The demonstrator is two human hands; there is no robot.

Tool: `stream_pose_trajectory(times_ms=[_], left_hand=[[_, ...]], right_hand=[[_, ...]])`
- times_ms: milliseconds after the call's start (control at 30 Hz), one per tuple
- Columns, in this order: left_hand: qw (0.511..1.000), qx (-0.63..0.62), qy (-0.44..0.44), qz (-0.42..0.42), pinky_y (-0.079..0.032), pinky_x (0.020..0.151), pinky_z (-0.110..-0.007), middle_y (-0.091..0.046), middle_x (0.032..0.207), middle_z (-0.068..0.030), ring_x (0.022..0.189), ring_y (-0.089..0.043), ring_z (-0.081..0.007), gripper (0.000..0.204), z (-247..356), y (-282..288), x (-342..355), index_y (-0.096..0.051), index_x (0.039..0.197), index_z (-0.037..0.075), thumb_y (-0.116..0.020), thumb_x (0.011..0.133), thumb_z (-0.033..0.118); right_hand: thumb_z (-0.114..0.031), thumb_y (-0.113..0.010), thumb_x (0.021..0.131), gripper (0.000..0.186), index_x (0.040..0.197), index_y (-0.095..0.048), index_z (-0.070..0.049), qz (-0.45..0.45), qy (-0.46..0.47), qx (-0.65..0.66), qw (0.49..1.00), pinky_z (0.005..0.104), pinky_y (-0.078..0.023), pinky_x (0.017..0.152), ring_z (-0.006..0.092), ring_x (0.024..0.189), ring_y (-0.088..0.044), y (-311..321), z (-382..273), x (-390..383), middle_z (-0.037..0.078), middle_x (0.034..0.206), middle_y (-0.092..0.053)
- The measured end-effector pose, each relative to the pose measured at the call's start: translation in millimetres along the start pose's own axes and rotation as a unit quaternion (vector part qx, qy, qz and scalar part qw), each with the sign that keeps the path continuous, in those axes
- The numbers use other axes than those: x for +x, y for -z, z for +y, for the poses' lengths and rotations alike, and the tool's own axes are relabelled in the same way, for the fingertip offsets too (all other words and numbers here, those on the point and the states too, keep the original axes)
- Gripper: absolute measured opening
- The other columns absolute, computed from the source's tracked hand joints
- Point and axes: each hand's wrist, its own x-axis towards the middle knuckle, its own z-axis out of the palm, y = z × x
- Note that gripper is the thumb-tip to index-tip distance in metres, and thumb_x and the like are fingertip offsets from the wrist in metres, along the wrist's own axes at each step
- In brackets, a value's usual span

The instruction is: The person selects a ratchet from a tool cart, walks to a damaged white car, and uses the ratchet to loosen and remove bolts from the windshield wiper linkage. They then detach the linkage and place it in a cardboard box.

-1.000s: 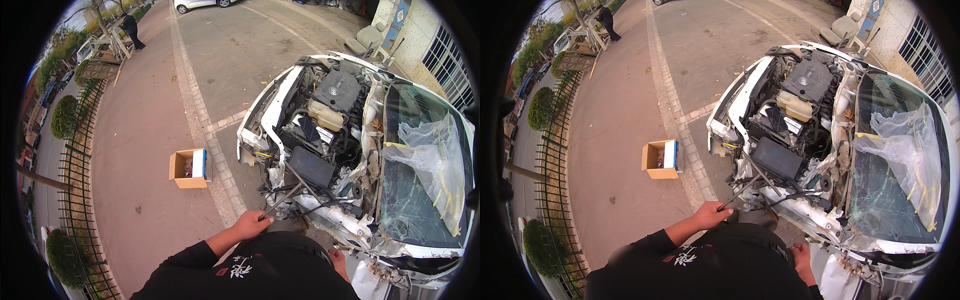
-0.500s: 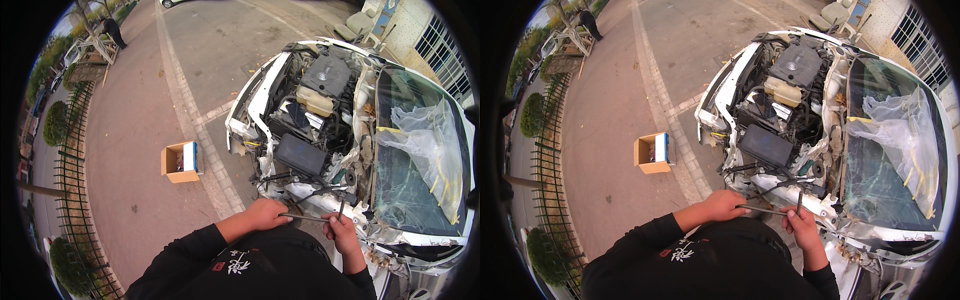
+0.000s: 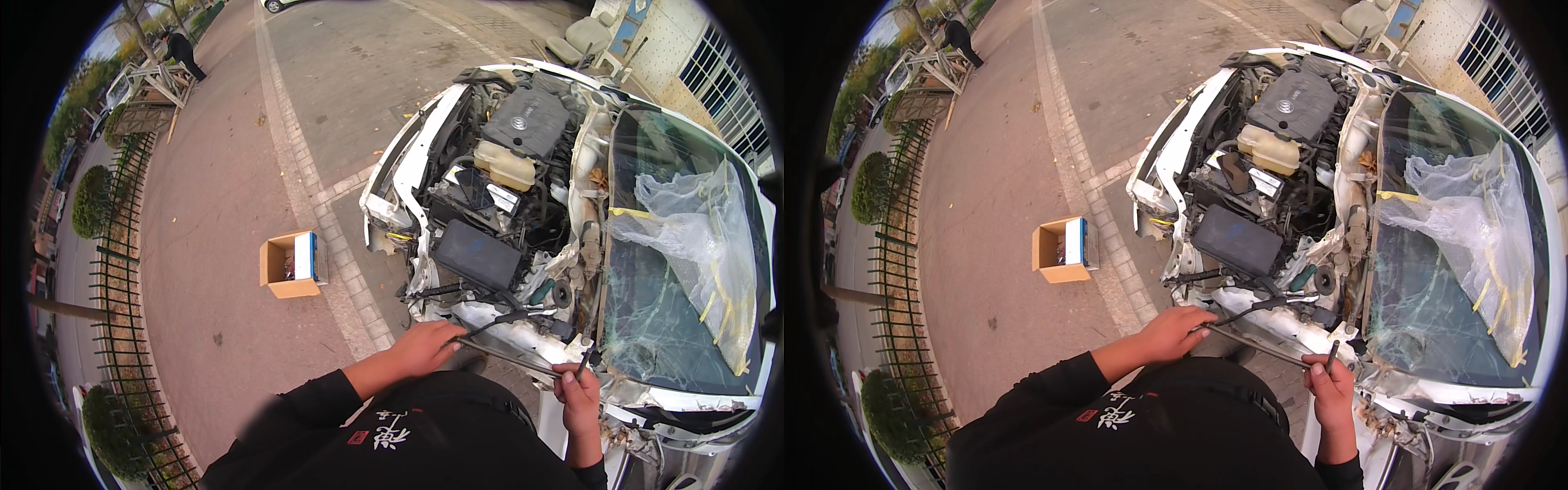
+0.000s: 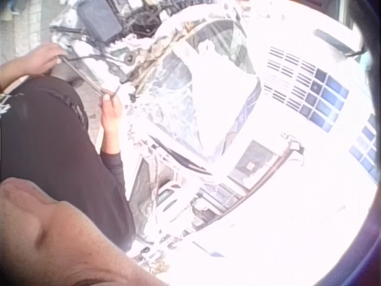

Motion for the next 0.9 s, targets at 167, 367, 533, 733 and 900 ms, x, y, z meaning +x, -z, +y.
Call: stream_pose_trajectory(times_ms=[167, 367, 533, 733, 900], left_hand=[[0.999, -0.012, -0.03, 0.02, -0.058, 0.093, -0.048, -0.072, 0.118, -0.0179, 0.106, -0.071, -0.0406, 0.03, 20.3, -21.2, 43.7, -0.07, 0.132, 0.004, -0.066, 0.107, 0.02], [0.998, -0.034, -0.014, 0.058, -0.055, 0.103, -0.049, -0.07, 0.13, -0.0193, 0.122, -0.067, -0.0419, 0.036, 52.0, -58.8, 88.1, -0.067, 0.137, 0.003, -0.068, 0.105, 0.019], [0.991, 0.014, 0.03, 0.131, -0.046, 0.122, -0.049, -0.058, 0.158, -0.0232, 0.142, -0.059, -0.041, 0.058, 51.9, -82.5, 117.9, -0.056, 0.156, 0.003, -0.071, 0.103, 0.02], [0.984, 0.138, 0.11, -0.011, -0.044, 0.123, -0.053, -0.045, 0.169, -0.0272, 0.152, -0.048, -0.0483, 0.069, 4.3, -59.2, 164.5, -0.055, 0.156, 0.004, -0.078, 0.097, 0.03], [0.953, 0.233, 0.154, -0.115, -0.04, 0.124, -0.062, -0.035, 0.175, -0.0271, 0.161, -0.037, -0.0449, 0.07, -33.9, -41.8, 231.6, -0.054, 0.157, 0.005, -0.078, 0.097, 0.034]], right_hand=[[-0.023, -0.066, 0.112, 0.027, 0.12, -0.074, 0.001, 0.018, 0.038, -0.096, 0.995, 0.0264, -0.043, 0.065, 0.0081, 0.07, -0.055, 43.5, -20.4, 2.9, 0.003, 0.081, -0.068], [-0.022, -0.067, 0.11, 0.025, 0.114, -0.074, 0.002, 0.055, 0.127, -0.216, 0.967, 0.0305, -0.053, 0.073, 0.0139, 0.075, -0.067, 99.3, -48.5, 14.5, 0.005, 0.081, -0.072], [-0.019, -0.065, 0.112, 0.024, 0.121, -0.072, 0.002, 0.12, 0.135, -0.194, 0.964, 0.0258, -0.049, 0.065, 0.0084, 0.07, -0.062, 144.4, -80.0, 39.7, 0.007, 0.087, -0.077], [-0.018, -0.061, 0.114, 0.025, 0.127, -0.07, 0.002, 0.198, 0.204, -0.334, 0.898, 0.0312, -0.051, 0.067, 0.0131, 0.073, -0.063, 172.6, -125.6, 101.4, 0.01, 0.094, -0.076], [-0.017, -0.062, 0.113, 0.023, 0.125, -0.07, 0.001, 0.203, 0.25, -0.531, 0.784, 0.041, -0.054, 0.071, 0.0278, 0.076, -0.07, 179.6, -171.4, 189.6, 0.015, 0.088, -0.073]])
